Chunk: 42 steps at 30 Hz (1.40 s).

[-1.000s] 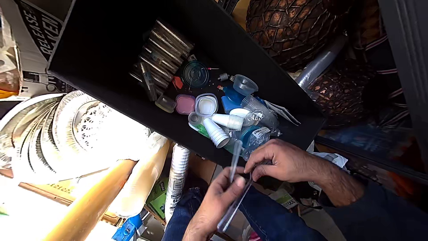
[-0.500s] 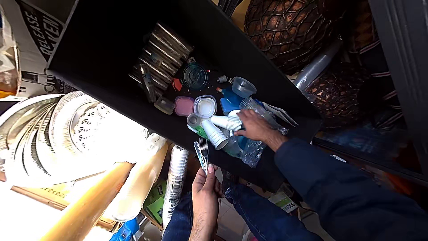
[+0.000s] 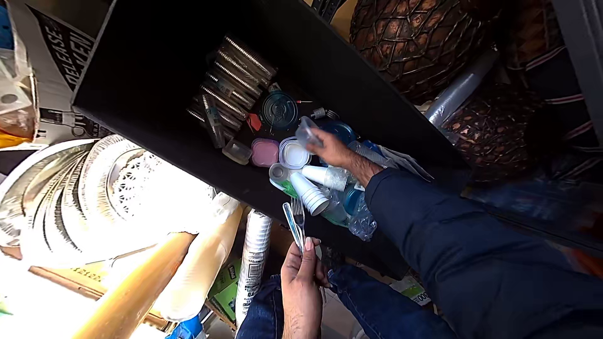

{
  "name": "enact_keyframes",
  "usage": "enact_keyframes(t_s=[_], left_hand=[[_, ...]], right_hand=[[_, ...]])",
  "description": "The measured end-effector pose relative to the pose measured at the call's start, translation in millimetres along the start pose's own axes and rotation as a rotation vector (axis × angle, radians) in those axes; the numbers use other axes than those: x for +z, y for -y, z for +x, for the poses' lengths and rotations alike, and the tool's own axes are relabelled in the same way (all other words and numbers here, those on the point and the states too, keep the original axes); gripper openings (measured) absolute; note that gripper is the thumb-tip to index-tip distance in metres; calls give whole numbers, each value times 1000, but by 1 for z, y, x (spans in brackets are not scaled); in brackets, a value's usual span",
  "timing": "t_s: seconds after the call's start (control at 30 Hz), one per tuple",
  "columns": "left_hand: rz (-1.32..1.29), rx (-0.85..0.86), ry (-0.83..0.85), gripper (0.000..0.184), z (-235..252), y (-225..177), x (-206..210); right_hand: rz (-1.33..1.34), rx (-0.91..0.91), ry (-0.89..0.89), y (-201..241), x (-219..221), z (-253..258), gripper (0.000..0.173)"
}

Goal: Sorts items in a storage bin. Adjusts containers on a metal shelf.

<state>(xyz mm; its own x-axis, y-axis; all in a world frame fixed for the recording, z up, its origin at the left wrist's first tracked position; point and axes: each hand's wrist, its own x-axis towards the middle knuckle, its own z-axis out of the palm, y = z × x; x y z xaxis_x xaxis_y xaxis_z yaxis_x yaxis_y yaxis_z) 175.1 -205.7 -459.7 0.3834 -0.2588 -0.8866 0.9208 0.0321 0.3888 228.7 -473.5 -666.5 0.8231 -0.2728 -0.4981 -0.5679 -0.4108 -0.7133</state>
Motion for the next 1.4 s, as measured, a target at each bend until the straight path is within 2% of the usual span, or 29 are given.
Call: enact_keyframes(t_s=[0.03,0.07,0.1,0.17,0.2,0.3,0.33,0.4,0.47,0.5,0.53,0.6,0.63,0.67,0.7,0.73,0.77,0.8,0.83,0.87,0.9,0.93,1.0,1.07,1.13,1.2,1.27,1.33,1.4], left_hand=[[-4,7,-11,27,1,-1,0],[-8,10,-16,27,1,-1,-2],[-11,12,-15,27,1,-1,-3],[-11,18,-10,27,4,-2,-7],[-8,15,-10,27,5,-2,-11],[1,2,-15,27,8,-2,-19],[6,-2,-8,26,8,-3,-20],[11,0,3,26,8,-4,-20],[8,18,11,25,9,-5,-21],[6,24,15,25,9,-6,-22],[4,21,12,25,9,-6,-21],[7,-1,2,25,9,-5,-19],[14,-11,1,25,9,-5,-19],[21,-15,4,25,9,-4,-20],[28,-14,8,25,10,-4,-21],[41,-10,11,26,11,-4,-23],[55,-3,10,25,12,-5,-24],[68,11,8,24,12,-5,-26],[82,31,2,23,12,-4,-27],[101,58,3,23,11,-3,-27],[129,96,14,21,10,-2,-26],[148,130,30,21,10,-2,-24],[161,172,51,20,8,-1,-23],[157,185,63,21,6,1,-19],[151,183,55,23,6,3,-14],[142,196,41,25,7,4,-8],[126,254,32,26,7,1,-2],[96,294,14,27,7,-1,4],[75,299,-12,27,8,1,12]], right_hand=[[129,-79,18,-1,5,-1,56],[187,-110,-62,-6,5,-1,56],[172,-68,-205,-12,-2,0,48],[-45,205,-440,-25,-24,10,46],[-165,351,-423,-29,-33,17,48],[-316,696,100,14,-61,32,67],[-321,740,181,16,-59,37,81],[-285,741,115,-15,-38,45,112],[-250,642,-189,-54,-3,49,126],[-185,689,-150,-41,-7,47,122],[-52,768,-16,-13,-24,43,112],[138,786,45,15,-42,36,89],[97,729,39,11,-41,35,79],[-27,620,-57,-6,-30,33,71],[-199,460,-288,-32,-7,33,63],[-295,462,-266,-31,-5,36,57],[-299,708,129,3,-28,47,55],[-378,823,282,15,-31,58,50],[-534,786,212,3,-16,59,40],[-681,634,-3,-30,6,53,28],[-741,513,-116,-58,19,51,27],[-748,473,-125,-76,20,55,37],[-721,502,-31,-92,16,63,47],[-761,450,46,-94,9,62,36],[-802,341,5,-82,-1,53,24],[-644,231,-169,-53,-15,36,21],[-343,137,-310,-9,-27,5,22],[31,58,-296,44,-30,-50,21],[354,84,-218,98,-22,-122,19]])
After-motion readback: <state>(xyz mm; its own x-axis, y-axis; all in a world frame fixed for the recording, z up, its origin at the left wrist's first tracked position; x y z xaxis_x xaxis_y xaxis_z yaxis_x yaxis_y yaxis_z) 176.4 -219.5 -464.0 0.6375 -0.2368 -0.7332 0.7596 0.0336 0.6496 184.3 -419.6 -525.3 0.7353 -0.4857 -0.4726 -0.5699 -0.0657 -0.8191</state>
